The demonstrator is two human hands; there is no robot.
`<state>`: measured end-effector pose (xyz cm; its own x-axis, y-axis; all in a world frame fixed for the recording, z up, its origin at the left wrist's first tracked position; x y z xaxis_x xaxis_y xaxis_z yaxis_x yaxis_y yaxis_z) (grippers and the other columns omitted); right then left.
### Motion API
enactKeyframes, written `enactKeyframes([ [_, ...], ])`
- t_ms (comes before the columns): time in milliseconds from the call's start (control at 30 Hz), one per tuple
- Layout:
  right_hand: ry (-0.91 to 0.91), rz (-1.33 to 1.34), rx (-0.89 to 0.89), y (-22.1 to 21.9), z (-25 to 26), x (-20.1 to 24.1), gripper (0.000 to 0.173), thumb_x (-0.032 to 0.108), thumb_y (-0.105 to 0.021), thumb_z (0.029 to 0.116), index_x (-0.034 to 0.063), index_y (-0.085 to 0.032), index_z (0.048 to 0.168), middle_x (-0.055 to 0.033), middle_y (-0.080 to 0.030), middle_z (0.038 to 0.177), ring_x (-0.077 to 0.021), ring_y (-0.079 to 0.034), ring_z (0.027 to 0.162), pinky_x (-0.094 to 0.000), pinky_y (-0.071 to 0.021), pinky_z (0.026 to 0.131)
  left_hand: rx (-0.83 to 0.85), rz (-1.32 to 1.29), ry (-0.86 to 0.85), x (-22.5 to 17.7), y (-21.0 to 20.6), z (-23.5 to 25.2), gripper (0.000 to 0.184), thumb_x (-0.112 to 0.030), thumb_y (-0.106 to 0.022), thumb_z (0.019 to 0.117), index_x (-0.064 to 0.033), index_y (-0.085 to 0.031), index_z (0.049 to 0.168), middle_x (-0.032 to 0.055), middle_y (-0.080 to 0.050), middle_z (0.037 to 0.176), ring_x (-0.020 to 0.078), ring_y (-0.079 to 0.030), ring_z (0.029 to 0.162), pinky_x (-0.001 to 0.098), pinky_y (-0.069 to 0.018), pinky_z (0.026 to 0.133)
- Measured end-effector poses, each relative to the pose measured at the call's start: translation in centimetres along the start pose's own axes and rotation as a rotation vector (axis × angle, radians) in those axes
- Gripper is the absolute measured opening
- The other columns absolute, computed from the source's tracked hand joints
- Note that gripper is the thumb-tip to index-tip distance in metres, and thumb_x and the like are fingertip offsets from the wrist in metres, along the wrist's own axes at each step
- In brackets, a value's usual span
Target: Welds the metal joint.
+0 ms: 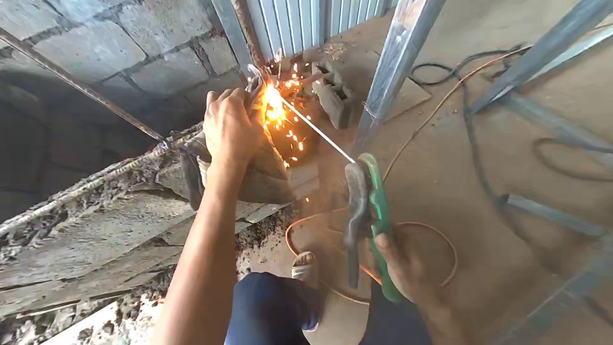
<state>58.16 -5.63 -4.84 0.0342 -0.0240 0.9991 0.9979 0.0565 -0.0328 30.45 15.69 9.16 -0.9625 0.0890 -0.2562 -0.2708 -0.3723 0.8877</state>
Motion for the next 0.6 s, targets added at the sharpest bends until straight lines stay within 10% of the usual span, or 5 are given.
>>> enactKeyframes([
  [100, -0.024, -0.039, -0.023, 0.06, -0.1, 0.03, 0.057, 0.064, -0.053, 0.0982, 0.0104, -0.062, 0.115, 0.0013, -0.06, 0.068, -0.0119, -0.057, 0.049, -0.0317, -0.0543, 0.043, 0.022, 0.025, 0.016, 0.3, -0.35, 0.44, 0.042, -0.044, -0.055, 0.1009, -0.0084, -0.071, 0.114, 0.0161, -0.07, 0.12, 0.0406, -0.059, 0.124, 0.0642, -0.0479, 0.098],
  [600, -0.002, 0.077, 0.031, -0.32, 0.2, -0.51, 0.057, 0.065, -0.051, 0.0982, 0.0101, -0.06, 0.108, -0.0015, -0.058, 0.064, -0.0142, -0.056, 0.046, -0.0311, -0.0523, 0.04, 0.01, 0.039, 0.017, 0.31, -0.42, 0.27, 0.03, -0.033, -0.06, 0.0955, -0.0097, -0.071, 0.111, 0.0128, -0.07, 0.118, 0.0378, -0.06, 0.122, 0.0621, -0.0499, 0.092],
])
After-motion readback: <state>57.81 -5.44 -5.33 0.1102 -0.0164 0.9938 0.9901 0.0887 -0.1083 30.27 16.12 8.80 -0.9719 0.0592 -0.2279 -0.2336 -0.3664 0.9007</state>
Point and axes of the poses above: each hand's wrist, its own z-axis towards the middle knuckle, its own y-axis out of the back of the hand, x = y × z, the point moved 3 cm from there along z, towards the middle knuckle
